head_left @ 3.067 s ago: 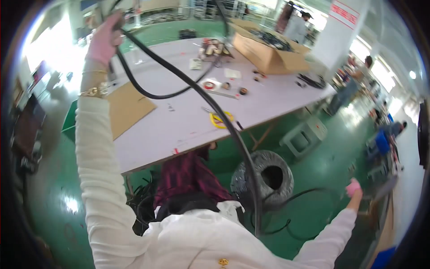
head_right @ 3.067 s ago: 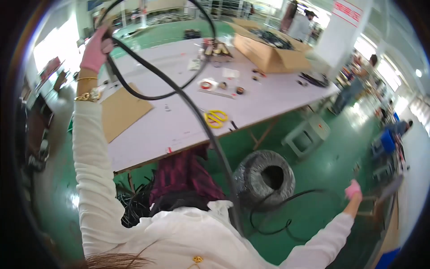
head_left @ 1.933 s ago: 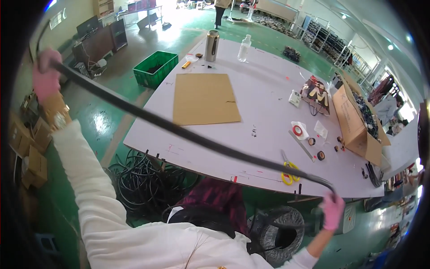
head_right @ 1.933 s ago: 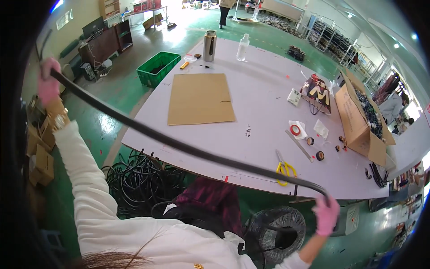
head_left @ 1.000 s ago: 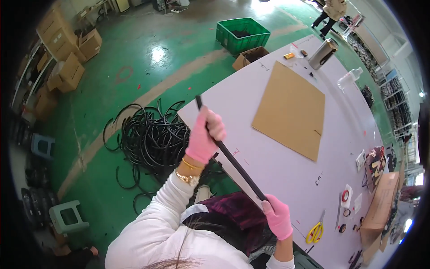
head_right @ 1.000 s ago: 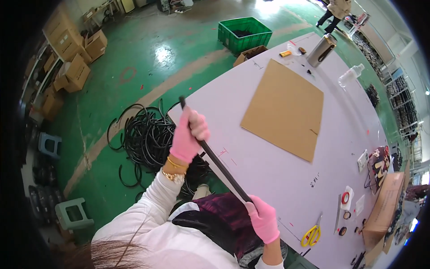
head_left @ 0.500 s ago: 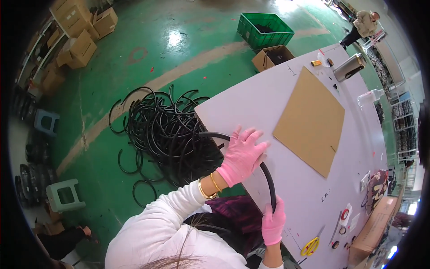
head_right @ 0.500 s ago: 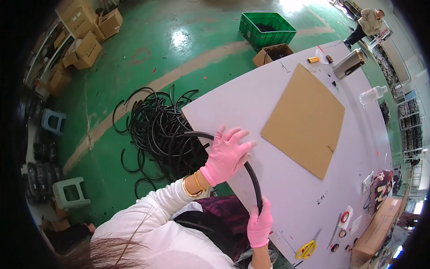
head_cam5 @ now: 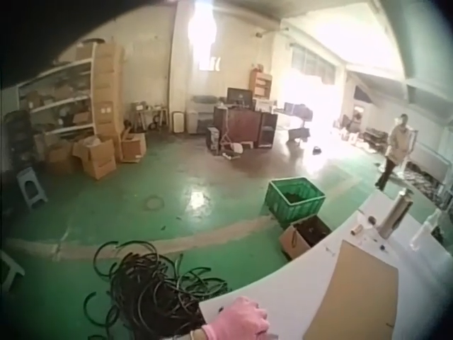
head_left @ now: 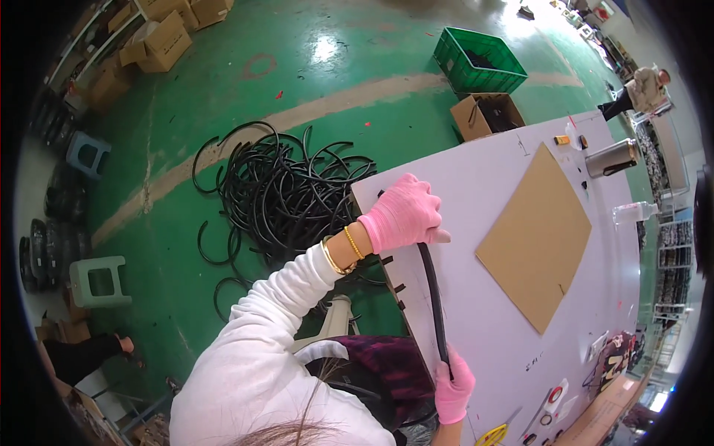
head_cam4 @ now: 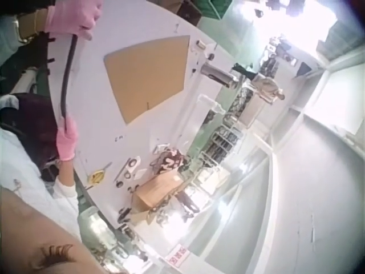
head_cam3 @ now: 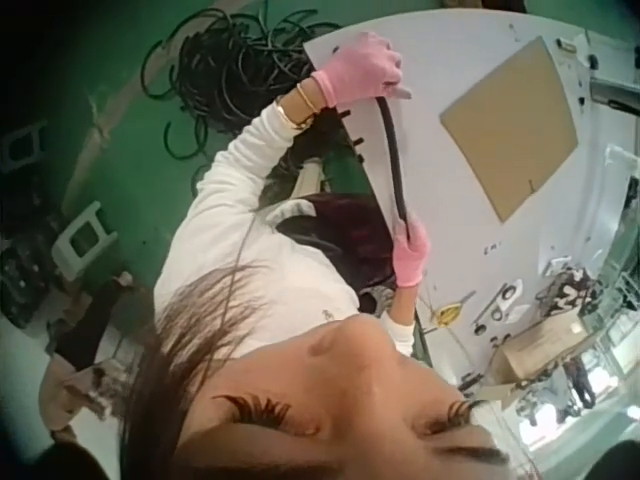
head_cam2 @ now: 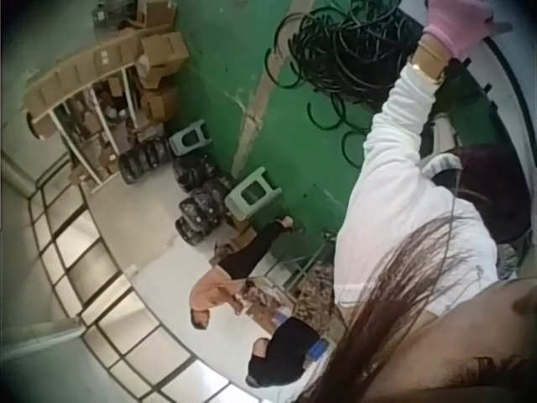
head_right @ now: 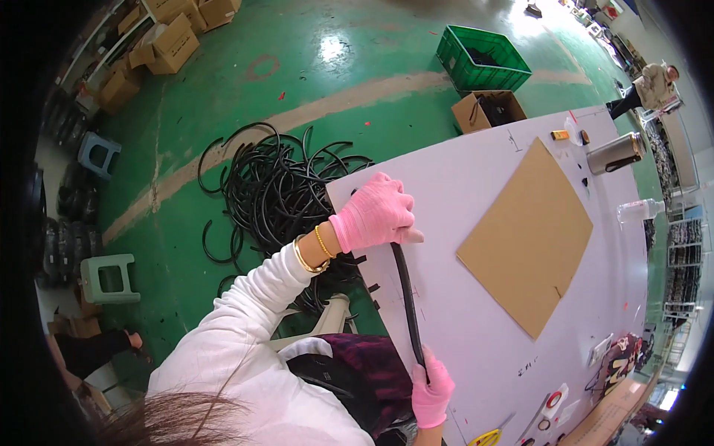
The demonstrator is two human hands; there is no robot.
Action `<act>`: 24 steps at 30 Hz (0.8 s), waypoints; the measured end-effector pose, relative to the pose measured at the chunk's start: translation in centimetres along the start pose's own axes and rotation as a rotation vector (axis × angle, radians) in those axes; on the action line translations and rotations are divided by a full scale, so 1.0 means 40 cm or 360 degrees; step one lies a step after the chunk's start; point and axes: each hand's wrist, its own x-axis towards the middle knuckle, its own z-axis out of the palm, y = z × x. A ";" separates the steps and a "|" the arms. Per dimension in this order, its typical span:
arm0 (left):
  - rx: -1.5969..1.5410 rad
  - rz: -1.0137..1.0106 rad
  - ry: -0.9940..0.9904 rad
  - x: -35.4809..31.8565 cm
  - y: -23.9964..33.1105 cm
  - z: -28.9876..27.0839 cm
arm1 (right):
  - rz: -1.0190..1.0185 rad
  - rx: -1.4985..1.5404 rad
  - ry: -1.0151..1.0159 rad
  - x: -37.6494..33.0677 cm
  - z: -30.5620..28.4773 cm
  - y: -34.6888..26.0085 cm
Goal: Cutting thick black cables or tubing into segments using scissors on a factory workbench.
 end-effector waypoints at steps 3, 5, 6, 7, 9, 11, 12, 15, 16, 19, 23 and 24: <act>0.0226 -0.0291 0.0048 0.007 0.037 0.019 | -0.0134 -0.0028 -0.0003 0.021 0.019 -0.013; 0.0077 -0.0311 0.0066 -0.014 0.063 0.031 | -0.0148 -0.0058 -0.0015 0.028 0.022 -0.012; -0.0075 -0.0318 0.0081 -0.019 0.066 0.033 | -0.0044 -0.0049 -0.0053 0.024 0.018 -0.013; -0.0073 -0.0329 0.0093 -0.022 0.056 0.032 | 0.0061 -0.0042 -0.0090 0.025 0.016 -0.016; -0.0151 -0.0161 -0.0119 -0.027 0.037 0.013 | -0.0030 -0.0062 -0.0102 0.033 0.015 -0.025; -0.0170 -0.0166 -0.0115 -0.025 0.010 -0.009 | -0.0121 -0.0083 -0.0114 0.040 0.014 -0.037; -0.0186 -0.0162 -0.0112 -0.026 0.002 -0.018 | -0.0116 -0.0078 -0.0120 0.042 0.013 -0.043; -0.0369 -0.0208 -0.0125 -0.033 -0.012 -0.035 | -0.0141 -0.0078 -0.0106 0.042 0.015 -0.033; -0.0368 -0.0214 -0.0119 -0.034 -0.015 -0.036 | -0.0164 -0.0079 -0.0082 0.042 0.017 -0.029; -0.0418 -0.0212 -0.0116 -0.043 -0.019 -0.031 | -0.0150 -0.0088 -0.0086 0.048 0.017 -0.037; -0.0411 -0.0177 -0.0124 -0.053 -0.024 -0.044 | -0.0062 -0.0097 -0.0137 0.042 0.014 -0.004; -0.0385 -0.0180 -0.0198 -0.053 -0.023 -0.048 | -0.0096 -0.0108 -0.0125 0.044 0.015 -0.005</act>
